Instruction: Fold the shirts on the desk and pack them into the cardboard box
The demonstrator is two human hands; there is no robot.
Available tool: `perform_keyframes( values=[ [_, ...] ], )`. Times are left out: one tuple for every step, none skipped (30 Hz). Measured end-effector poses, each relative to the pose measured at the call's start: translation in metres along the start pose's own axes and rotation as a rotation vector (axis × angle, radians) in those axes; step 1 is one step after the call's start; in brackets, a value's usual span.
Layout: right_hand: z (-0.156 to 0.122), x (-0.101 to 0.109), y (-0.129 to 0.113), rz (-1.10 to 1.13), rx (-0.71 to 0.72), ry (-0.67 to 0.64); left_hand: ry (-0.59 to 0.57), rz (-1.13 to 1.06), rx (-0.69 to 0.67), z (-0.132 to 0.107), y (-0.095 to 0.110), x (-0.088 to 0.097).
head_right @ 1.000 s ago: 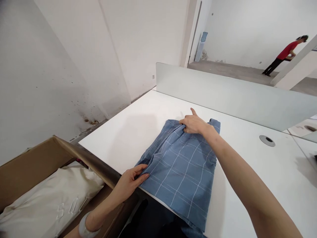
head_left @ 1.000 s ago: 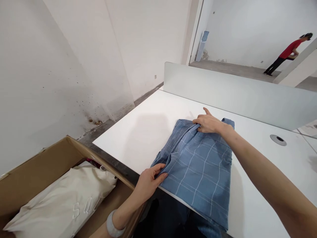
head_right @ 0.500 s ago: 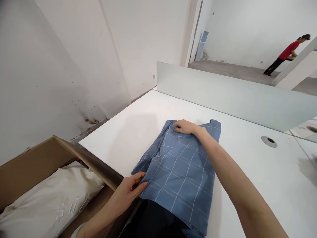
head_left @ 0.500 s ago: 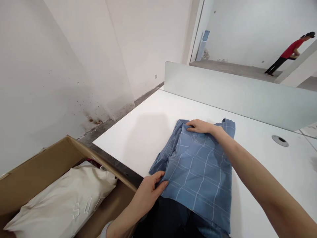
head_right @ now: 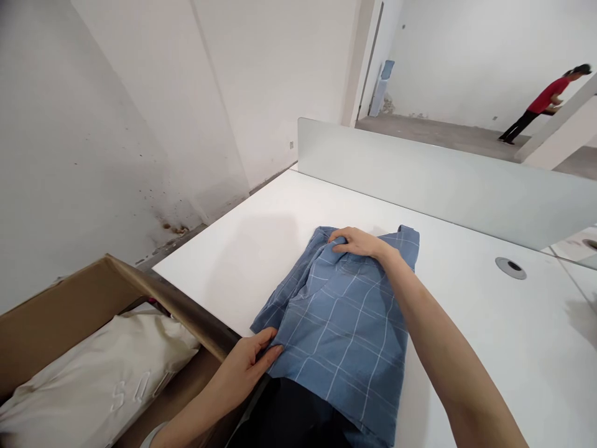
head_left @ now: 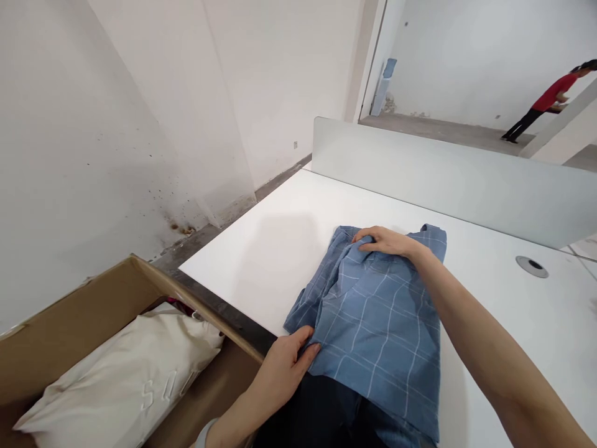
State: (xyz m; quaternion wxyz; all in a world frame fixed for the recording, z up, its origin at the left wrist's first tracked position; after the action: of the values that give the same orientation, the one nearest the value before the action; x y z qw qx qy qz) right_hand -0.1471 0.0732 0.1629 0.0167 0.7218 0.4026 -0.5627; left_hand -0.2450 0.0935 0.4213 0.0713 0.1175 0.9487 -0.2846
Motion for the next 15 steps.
perform_keyframes(
  values=[
    [-0.016,0.011,-0.004,0.075,0.008,0.035,0.009,0.032,-0.021,-0.004,0.007,0.0],
    [-0.032,0.023,-0.008,0.141,0.0,0.069,0.015,0.06,-0.055,-0.008,0.016,0.001],
    [-0.047,0.037,-0.012,0.199,-0.019,0.113,0.019,0.081,-0.101,-0.013,0.027,0.001],
    [-0.06,0.053,-0.016,0.244,-0.042,0.174,0.024,0.092,-0.155,-0.019,0.039,0.003],
    [-0.068,0.068,-0.021,0.27,-0.059,0.244,0.034,0.094,-0.207,-0.024,0.05,0.006],
    [-0.072,0.082,-0.027,0.276,-0.065,0.317,0.052,0.09,-0.245,-0.028,0.06,0.01],
    [-0.071,0.093,-0.033,0.25,-0.06,0.384,0.091,0.084,-0.255,-0.03,0.065,0.018],
    [-0.063,0.101,-0.038,0.193,-0.043,0.442,0.142,0.082,-0.239,-0.031,0.066,0.027],
    [-0.051,0.102,-0.043,0.113,-0.022,0.484,0.2,0.083,-0.201,-0.03,0.062,0.037],
    [-0.034,0.098,-0.044,0.02,-0.003,0.508,0.255,0.089,-0.15,-0.027,0.055,0.047],
    [-0.016,0.089,-0.042,-0.077,0.003,0.523,0.304,0.102,-0.095,-0.023,0.046,0.055],
    [0.003,0.075,-0.035,-0.158,-0.017,0.521,0.34,0.123,-0.044,-0.019,0.036,0.061],
    [0.022,0.056,-0.023,-0.21,-0.061,0.49,0.356,0.151,-0.003,-0.014,0.027,0.065],
    [0.039,0.035,-0.008,-0.239,-0.128,0.44,0.354,0.187,0.031,-0.009,0.017,0.066],
    [0.051,0.016,0.005,-0.25,-0.168,0.404,0.342,0.224,0.061,-0.005,0.009,0.065]
  ],
)
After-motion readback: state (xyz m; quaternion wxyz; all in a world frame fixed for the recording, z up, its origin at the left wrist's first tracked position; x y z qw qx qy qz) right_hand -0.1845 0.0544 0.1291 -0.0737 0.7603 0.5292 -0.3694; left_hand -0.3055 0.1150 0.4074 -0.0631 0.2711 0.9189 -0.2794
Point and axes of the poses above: each hand's wrist, its own z-axis towards the middle knuckle, its own x-axis out of the back of the hand, y = z × x, the point moved 10 cm from there along z, towards the middle knuckle, and after that the axes turned 7 degrees about -z, right-handed, at the moved point
